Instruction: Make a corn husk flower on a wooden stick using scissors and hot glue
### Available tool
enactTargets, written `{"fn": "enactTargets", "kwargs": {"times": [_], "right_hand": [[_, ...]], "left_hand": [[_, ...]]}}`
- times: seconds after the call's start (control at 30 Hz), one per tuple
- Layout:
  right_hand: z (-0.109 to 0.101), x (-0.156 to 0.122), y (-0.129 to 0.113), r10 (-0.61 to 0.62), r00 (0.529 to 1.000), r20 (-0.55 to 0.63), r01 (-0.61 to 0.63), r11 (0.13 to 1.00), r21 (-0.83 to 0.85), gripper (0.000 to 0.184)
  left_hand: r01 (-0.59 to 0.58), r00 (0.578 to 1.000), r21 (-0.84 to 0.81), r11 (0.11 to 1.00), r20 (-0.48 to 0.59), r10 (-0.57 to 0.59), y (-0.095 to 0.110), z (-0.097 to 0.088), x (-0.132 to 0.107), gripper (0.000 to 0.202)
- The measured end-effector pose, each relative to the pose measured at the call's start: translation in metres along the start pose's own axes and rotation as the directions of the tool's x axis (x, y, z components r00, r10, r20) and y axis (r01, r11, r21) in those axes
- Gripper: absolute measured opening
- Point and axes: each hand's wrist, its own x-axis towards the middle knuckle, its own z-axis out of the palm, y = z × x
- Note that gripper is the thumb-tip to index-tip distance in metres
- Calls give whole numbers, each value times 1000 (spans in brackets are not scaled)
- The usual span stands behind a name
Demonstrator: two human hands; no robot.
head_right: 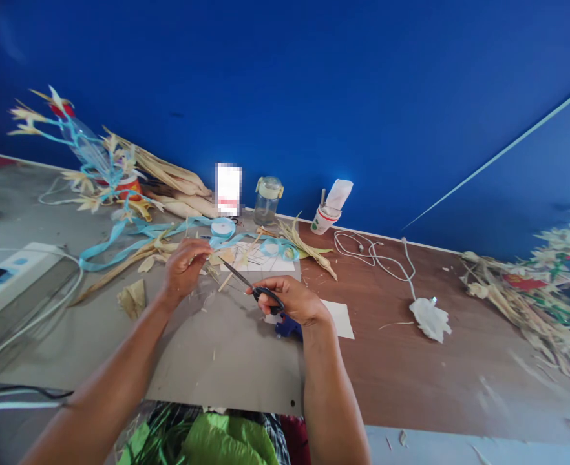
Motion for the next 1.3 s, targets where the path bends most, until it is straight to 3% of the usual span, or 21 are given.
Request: {"fn": "enactTargets", "kwargs": {"times": [0.47,0.7,1.0,1.3], "right_hand": [[-1,0,2,63,995,-74,-67,997,-47,55],[-10,-7,-1,43,999,-3,-43,997,-57,63],[-12,-10,1,-3,992,127,3,1000,1,58],[-10,-9,3,-2,988,154,-2,1000,27,56]], "left_hand": [[-16,1000,-11,1000,6,16,-5,0,-1,12],[88,994,-184,979,-54,-99,-14,1,-2,10],[177,983,-357,917,118,-144,-6,-1,0,6],[145,984,-360,922,153,-94,-6,-1,-2,7]]}}
